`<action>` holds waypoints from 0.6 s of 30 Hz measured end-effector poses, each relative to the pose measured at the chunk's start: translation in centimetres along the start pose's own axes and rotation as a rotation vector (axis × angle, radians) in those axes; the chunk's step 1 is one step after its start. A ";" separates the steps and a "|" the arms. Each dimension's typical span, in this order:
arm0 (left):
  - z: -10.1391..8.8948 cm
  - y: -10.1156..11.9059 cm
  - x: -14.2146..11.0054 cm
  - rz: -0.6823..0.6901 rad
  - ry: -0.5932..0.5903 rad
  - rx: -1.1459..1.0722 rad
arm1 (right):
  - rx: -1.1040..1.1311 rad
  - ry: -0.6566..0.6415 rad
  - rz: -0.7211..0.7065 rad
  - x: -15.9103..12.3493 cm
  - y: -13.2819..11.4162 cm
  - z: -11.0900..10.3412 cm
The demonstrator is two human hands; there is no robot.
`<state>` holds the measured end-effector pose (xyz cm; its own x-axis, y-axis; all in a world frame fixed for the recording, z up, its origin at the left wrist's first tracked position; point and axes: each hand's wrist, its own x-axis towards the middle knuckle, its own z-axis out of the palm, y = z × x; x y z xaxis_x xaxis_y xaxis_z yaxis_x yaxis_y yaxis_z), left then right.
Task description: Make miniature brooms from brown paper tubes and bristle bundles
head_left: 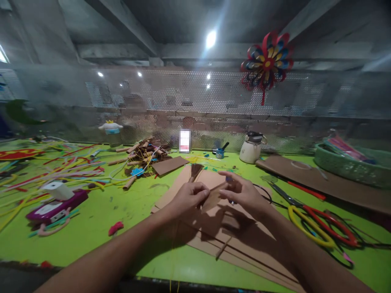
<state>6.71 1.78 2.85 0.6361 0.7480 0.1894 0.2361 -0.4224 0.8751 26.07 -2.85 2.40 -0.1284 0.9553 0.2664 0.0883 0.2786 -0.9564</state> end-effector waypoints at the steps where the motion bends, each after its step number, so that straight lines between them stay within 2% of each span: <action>1: -0.1 0.1 -0.1 0.006 0.029 0.025 | 0.040 -0.010 0.019 -0.1 0.0 0.4; 6: 0.2 -0.1 -0.2 0.072 0.070 0.167 | 0.086 0.016 -0.012 -0.4 -0.1 1.6; 10: 0.7 0.1 -0.3 0.074 0.077 0.139 | 0.100 0.013 0.014 -0.3 0.1 1.4; 18: 1.1 -0.5 -0.4 0.142 0.115 0.303 | 0.143 -0.036 0.008 -0.6 -0.1 1.5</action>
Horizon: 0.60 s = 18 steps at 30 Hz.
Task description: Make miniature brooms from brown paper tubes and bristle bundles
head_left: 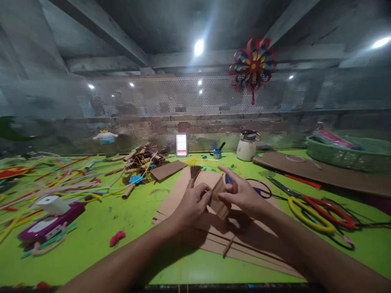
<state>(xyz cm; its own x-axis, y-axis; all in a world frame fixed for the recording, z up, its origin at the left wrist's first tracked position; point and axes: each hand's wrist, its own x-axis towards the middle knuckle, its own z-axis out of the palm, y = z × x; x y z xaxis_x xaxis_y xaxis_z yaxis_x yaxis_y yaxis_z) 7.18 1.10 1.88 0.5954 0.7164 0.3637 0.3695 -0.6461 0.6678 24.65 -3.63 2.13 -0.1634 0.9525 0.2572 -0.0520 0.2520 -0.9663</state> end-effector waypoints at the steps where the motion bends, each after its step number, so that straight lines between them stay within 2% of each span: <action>1: 0.0 -0.1 0.0 0.006 0.003 0.015 | 0.019 -0.016 0.002 0.0 0.0 0.1; 5: 0.1 -0.6 -0.2 0.023 0.048 0.076 | 0.055 -0.062 0.002 0.1 0.3 0.2; 10: 0.2 -0.9 -0.5 -0.003 0.037 -0.016 | 0.110 -0.109 -0.005 0.0 0.5 0.3; 18: 0.3 -0.7 -0.5 -0.019 -0.030 -0.039 | 0.057 -0.051 -0.034 -0.4 0.0 1.0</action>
<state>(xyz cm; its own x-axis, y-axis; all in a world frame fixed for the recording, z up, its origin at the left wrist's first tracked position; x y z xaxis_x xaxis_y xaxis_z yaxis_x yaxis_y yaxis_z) 6.80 1.07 1.05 0.6099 0.7198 0.3315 0.3531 -0.6213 0.6995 23.71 -4.18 2.06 -0.2101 0.9332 0.2916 -0.1137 0.2729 -0.9553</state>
